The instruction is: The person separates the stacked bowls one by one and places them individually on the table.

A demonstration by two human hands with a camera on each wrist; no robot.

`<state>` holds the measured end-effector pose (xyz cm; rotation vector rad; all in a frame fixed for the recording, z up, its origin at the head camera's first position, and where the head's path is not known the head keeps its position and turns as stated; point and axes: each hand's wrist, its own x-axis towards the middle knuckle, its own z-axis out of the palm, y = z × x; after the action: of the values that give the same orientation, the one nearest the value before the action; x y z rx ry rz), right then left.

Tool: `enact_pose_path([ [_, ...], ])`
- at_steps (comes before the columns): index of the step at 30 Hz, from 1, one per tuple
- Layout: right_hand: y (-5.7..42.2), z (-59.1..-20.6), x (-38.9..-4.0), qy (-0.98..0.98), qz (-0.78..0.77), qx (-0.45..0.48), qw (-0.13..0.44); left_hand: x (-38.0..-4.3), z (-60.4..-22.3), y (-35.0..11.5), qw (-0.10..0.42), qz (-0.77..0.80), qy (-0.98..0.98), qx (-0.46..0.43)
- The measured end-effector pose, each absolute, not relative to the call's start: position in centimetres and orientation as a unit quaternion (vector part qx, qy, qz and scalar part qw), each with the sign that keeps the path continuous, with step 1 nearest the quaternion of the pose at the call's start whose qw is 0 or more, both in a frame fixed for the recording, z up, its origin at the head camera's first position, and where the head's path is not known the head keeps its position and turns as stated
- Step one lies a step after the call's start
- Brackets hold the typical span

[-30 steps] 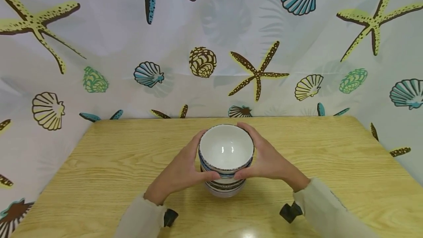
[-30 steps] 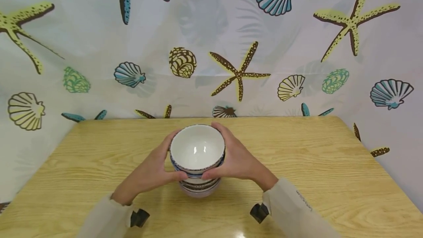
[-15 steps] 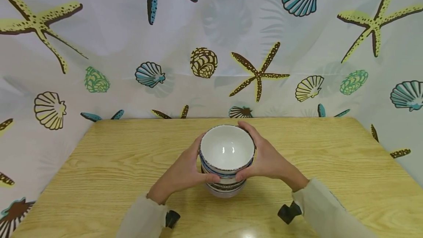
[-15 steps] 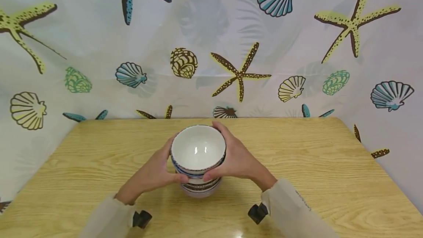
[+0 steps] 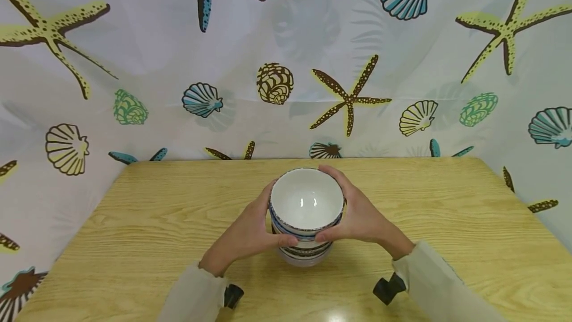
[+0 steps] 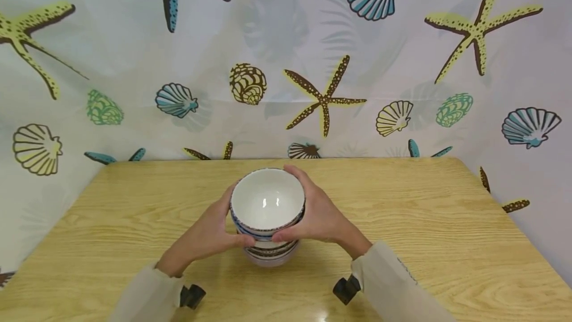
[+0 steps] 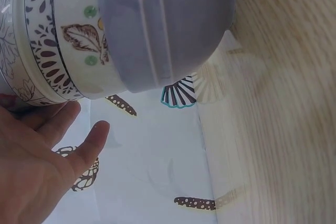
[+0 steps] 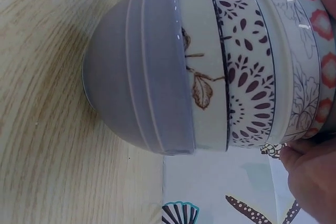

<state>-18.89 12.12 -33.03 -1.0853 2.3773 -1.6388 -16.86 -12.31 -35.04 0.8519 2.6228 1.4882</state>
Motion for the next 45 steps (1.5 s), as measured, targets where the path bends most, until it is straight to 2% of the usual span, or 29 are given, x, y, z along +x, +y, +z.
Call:
enact_pose_path([
  [27,12.0,-33.9,-18.9,0.735,-0.567,-0.372,-0.018,-16.8,-34.9,-12.5,0.005,0.469,0.838,0.28],
  [45,12.6,-32.8,-19.3,0.717,-0.595,-0.362,-0.037,-16.8,-34.8,-12.4,0.004,0.457,0.846,0.273],
])
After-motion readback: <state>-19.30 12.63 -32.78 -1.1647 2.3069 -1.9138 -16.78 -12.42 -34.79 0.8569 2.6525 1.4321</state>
